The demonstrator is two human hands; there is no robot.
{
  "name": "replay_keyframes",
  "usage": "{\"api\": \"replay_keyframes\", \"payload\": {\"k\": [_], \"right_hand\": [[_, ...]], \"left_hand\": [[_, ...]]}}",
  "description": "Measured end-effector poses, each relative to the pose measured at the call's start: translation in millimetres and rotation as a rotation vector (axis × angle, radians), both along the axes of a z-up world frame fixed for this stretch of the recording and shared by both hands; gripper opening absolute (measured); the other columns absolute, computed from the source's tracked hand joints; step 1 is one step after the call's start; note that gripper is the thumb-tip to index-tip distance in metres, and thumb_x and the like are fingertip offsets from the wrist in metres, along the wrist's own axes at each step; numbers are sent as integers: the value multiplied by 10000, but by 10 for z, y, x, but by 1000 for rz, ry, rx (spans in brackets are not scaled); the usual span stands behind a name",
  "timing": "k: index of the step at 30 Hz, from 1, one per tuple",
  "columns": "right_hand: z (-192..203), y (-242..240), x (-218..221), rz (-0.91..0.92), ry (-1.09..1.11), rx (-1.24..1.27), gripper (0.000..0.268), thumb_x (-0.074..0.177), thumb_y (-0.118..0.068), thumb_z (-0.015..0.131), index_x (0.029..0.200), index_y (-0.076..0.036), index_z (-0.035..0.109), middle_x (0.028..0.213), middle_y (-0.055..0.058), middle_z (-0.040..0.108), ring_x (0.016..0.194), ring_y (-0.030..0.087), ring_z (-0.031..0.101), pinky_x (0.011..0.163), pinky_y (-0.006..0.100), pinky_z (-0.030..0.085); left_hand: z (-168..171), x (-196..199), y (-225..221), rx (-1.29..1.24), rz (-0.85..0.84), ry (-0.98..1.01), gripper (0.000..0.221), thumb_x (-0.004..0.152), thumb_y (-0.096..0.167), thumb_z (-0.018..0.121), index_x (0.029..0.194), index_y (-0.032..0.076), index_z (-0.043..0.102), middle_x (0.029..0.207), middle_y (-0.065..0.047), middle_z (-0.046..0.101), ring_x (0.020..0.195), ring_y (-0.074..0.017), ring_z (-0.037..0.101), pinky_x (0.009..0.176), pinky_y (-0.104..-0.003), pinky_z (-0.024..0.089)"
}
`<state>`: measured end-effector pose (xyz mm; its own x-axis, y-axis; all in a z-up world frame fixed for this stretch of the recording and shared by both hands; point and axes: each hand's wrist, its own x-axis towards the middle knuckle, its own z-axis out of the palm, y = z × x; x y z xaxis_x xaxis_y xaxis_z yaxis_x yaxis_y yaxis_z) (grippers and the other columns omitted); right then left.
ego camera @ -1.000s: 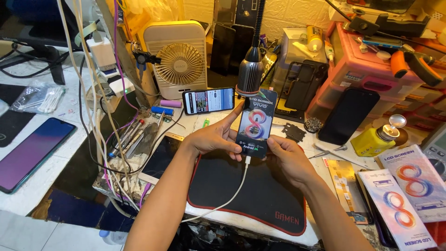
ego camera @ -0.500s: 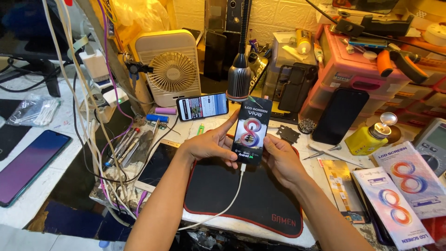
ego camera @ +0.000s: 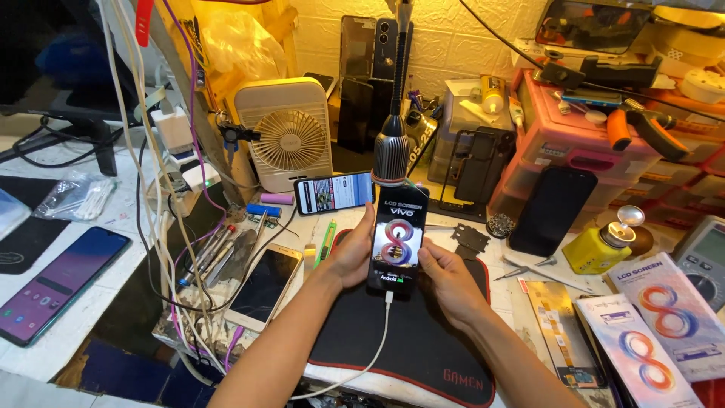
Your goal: Connecting a replacement screen to a mobile phone motherboard and testing the display functionality.
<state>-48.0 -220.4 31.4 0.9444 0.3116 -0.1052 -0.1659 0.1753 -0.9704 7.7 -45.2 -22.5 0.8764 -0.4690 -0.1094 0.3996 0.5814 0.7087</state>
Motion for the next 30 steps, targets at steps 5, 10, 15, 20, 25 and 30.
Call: {"api": "replay_keyframes", "payload": {"k": [5, 10, 15, 20, 25, 30], "right_hand": [[-237, -42, 85, -12, 19, -8, 402, 1054, -213, 499, 1345, -11, 688, 1234, 163, 737, 1192, 251, 655, 1100, 436, 447], [-308, -84, 152, -7, 6, -33, 375, 1055, -202, 509, 1304, -21, 721, 1160, 142, 754, 1126, 225, 676, 1067, 424, 486], [-291, -76, 164, 8, 42, -84, 369, 1059, -191, 503, 1272, -2, 738, 1099, 176, 768, 1061, 254, 715, 1018, 426, 523], [-201, -81, 151, 23, 45, -144, 371, 1058, -261, 554, 1058, 19, 798, 848, 115, 735, 784, 187, 694, 795, 324, 569], [-393, -248, 293, 82, 66, -205, 411, 1031, -339, 608, 907, 4, 800, 784, 109, 735, 734, 177, 691, 725, 280, 558], [-225, -381, 308, 267, -27, -427, 206, 965, -99, 642, 914, -25, 828, 746, 100, 727, 740, 174, 673, 711, 281, 557]], "left_hand": [[405, -309, -119, -152, 47, 51, 771, 1029, 671, 360, 1299, 10, 650, 1182, -228, 713, 1028, -298, 725, 908, -421, 594], [308, -292, -100, -192, 80, 71, 717, 1027, 625, 410, 1294, 7, 657, 1189, -246, 713, 1030, -339, 729, 917, -458, 593], [354, -315, -159, -297, 99, 70, 788, 1003, 700, 424, 1201, -15, 691, 1138, -253, 726, 1024, -337, 733, 910, -453, 592], [361, -394, -156, -339, 103, 74, 773, 1004, 701, 431, 1156, -5, 708, 1092, -241, 739, 987, -329, 745, 889, -453, 603], [389, -398, -109, -336, 87, 88, 782, 1003, 698, 426, 1176, -17, 692, 1094, -258, 731, 976, -348, 741, 894, -478, 597], [287, -338, -81, -382, 23, 75, 787, 996, 695, 425, 1171, -24, 692, 1032, -295, 733, 906, -391, 751, 859, -493, 611]]}}
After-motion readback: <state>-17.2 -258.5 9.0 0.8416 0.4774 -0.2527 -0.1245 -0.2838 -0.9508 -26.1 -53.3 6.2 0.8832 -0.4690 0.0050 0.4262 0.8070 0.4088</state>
